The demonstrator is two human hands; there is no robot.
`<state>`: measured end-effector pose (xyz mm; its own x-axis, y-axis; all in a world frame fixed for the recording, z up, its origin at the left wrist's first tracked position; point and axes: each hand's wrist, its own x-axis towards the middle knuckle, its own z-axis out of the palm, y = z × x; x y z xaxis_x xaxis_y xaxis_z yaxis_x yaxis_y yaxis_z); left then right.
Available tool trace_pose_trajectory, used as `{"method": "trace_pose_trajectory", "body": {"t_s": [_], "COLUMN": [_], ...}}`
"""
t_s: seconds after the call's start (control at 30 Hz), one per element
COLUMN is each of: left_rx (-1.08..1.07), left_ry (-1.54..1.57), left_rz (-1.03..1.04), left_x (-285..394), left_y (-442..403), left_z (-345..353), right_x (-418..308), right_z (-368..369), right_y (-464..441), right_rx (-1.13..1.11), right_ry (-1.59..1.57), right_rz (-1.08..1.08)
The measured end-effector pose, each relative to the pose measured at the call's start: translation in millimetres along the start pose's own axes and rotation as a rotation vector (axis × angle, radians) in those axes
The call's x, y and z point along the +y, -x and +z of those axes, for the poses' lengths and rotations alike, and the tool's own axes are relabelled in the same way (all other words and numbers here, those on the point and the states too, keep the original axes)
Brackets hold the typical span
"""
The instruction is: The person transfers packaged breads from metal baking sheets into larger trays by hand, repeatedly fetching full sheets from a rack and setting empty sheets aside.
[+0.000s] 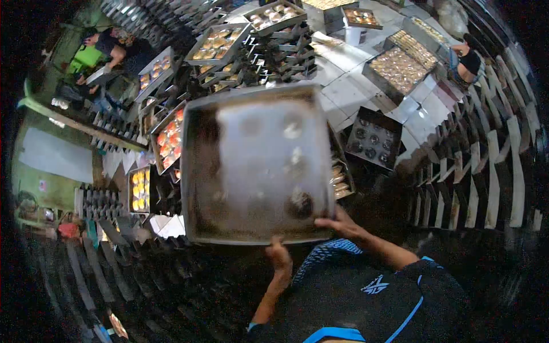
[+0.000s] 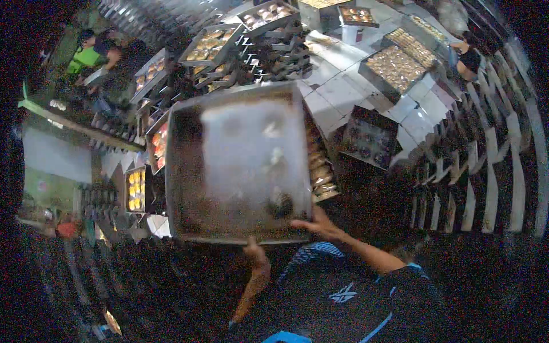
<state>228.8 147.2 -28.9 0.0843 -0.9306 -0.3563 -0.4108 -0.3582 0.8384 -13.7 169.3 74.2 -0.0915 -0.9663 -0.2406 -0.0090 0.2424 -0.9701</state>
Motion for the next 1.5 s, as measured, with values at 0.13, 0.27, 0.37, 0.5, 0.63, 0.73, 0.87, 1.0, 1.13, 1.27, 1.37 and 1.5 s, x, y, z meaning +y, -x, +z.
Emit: {"method": "trace_pose_trajectory", "body": {"t_s": [0.13,0.27,0.37,0.5,0.63,0.73,0.87,1.0,1.13,1.27,1.37,1.5], "left_rx": [-0.416,-0.740,-0.670,-0.383,-0.162,0.067,0.245,0.225,0.133,0.063,0.076,0.111], "left_ry": [-0.010,-0.061,-0.121,-0.409,-0.421,-0.606,-1.126,-1.283,-1.286,-1.231,-1.152,-0.753], "left_rz": [0.573,0.660,0.615,0.560,0.408,0.253,0.174,-0.201,-0.495,-0.543,-0.340,-0.507], "left_x": [137.8,224.3,227.7,190.9,185.6,179.0,113.9,80.1,78.9,38.4,-31.7,-35.3], "left_y": [-1.4,6.1,-12.4,-41.5,-48.4,-45.8,-20.3,24.4,47.4,39.8,49.2,53.9], "left_z": [52.9,80.9,114.2,152.4,157.2,139.7,57.4,-15.6,-13.9,-21.0,-43.7,-35.3], "right_x": [55.3,88.2,160.8,224.5,339.5,386.1,465.0,485.8,555.9,517.2,435.2,351.1], "right_z": [-102.1,-236.2,-333.1,-410.3,-459.8,-458.0,-432.9,-417.7,-398.7,-406.0,-404.3,-404.6], "right_y": [15.6,15.0,-30.9,-91.1,-134.7,-160.4,-169.3,-181.8,-188.8,-186.4,-185.3,-190.9], "right_rx": [0.492,0.827,0.956,1.176,1.243,1.187,1.348,1.080,1.085,0.932,0.943,1.094], "right_ry": [-0.148,0.117,-0.486,-0.578,-0.604,-0.554,-0.353,-0.144,-0.001,0.087,0.210,0.176], "right_rz": [0.158,0.001,0.395,0.551,0.721,0.736,0.663,1.044,1.175,1.287,1.096,0.511]}}
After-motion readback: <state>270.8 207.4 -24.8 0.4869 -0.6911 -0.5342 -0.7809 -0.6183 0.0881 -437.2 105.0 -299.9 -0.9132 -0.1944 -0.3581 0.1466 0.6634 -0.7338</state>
